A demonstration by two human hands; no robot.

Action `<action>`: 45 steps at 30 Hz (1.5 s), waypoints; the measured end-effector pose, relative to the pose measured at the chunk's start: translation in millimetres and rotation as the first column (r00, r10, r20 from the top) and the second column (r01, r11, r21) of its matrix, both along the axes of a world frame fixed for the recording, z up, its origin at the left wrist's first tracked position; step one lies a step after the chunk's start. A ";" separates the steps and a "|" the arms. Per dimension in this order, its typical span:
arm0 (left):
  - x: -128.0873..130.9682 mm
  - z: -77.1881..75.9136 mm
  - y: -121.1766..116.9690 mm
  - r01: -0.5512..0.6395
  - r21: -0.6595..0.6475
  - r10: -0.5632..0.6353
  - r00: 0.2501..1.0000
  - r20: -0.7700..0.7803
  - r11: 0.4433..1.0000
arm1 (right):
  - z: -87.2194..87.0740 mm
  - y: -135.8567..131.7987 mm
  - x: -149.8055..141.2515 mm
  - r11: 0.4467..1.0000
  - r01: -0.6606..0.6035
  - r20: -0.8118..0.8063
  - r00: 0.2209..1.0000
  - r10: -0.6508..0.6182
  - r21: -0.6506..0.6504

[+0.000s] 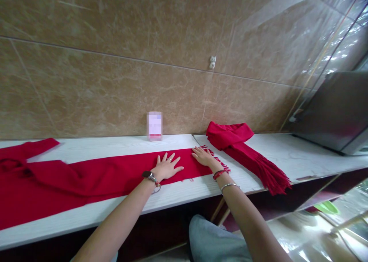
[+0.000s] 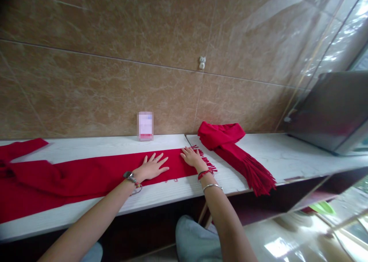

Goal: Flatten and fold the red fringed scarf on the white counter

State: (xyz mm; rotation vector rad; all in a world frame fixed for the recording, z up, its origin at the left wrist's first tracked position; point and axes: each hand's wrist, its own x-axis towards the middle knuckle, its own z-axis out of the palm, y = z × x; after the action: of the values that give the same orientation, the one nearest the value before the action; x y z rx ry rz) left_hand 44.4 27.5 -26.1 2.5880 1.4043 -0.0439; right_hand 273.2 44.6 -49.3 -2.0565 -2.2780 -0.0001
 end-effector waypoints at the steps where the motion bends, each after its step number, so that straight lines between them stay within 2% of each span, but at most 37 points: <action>1: -3.5 3.1 -0.4 -0.037 0.000 0.037 0.999 -0.008 0.999 | 3.0 -0.2 -0.7 0.999 0.015 0.002 1.000 -0.015 0.030; 3: -11.8 9.7 -0.5 -0.115 0.012 0.116 0.993 -0.027 0.993 | 10.7 -1.8 -7.2 0.994 -0.009 -0.006 1.000 0.009 0.104; 6: -23.7 14.9 0.8 -0.217 0.011 0.217 0.975 -0.050 0.976 | 18.6 -7.5 -26.2 0.979 -0.141 -0.050 0.988 0.149 0.147; 9: -30.3 8.9 2.5 -0.272 -0.038 0.269 0.961 -0.066 0.962 | 13.4 -13.6 -42.3 0.955 -0.285 -0.035 0.957 0.289 0.085; 12: -33.2 -2.3 2.6 -0.273 -0.017 0.272 0.961 -0.040 0.962 | 0.6 -15.3 -42.9 0.930 -0.369 0.050 0.928 0.368 -0.001; 16: -38.6 -8.0 -2.3 -0.233 0.039 0.233 0.972 -0.010 0.972 | -8.3 -13.3 -26.3 0.937 -0.348 0.087 0.934 0.348 -0.013; 19: -45.9 -2.6 -8.1 -0.223 0.030 0.224 0.975 -0.017 0.974 | -4.0 -15.1 -20.5 0.963 -0.270 0.084 0.959 0.270 -0.004; 21: -52.7 3.8 -11.6 -0.233 0.022 0.234 0.972 -0.032 0.972 | 3.5 -18.4 -26.7 0.975 -0.216 0.076 0.974 0.212 0.054; 23: -61.0 10.4 -14.5 -0.231 0.018 0.231 0.972 -0.041 0.973 | 12.9 -22.5 -42.3 0.963 -0.229 0.046 0.973 0.224 0.140; 26: -74.7 16.2 -17.5 -0.241 0.043 0.243 0.969 -0.036 0.970 | 24.6 -28.6 -79.9 0.914 -0.349 -0.011 0.934 0.358 0.207; 30: -90.3 10.2 -20.7 -0.293 0.061 0.297 0.952 -0.070 0.954 | 23.4 -34.0 -132.3 0.876 -0.457 -0.054 0.881 0.470 0.154; 33: -97.8 2.0 -23.3 -0.280 0.053 0.283 0.956 -0.076 0.959 | 12.9 -35.1 -151.0 0.874 -0.481 -0.073 0.871 0.485 0.066; 35: -100.4 -1.4 -24.8 -0.267 0.065 0.271 0.960 -0.065 0.961 | 6.6 -34.3 -150.0 0.879 -0.476 -0.062 0.876 0.477 0.044; 38: -101.1 -2.3 -26.0 -0.262 0.073 0.266 0.963 -0.047 0.962 | 1.4 -31.5 -133.6 0.891 -0.452 -0.022 0.891 0.453 0.047; 45: -100.6 0.9 -27.9 -0.264 0.052 0.266 0.964 -0.030 0.963 | -9.2 -20.7 -63.6 0.958 -0.285 0.042 0.958 0.283 0.028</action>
State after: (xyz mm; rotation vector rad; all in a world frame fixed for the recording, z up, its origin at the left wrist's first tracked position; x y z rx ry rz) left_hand -56.3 -0.5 -25.3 2.4221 1.7731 -0.0191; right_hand 209.6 23.9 -58.5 -1.7091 -2.5559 -0.0614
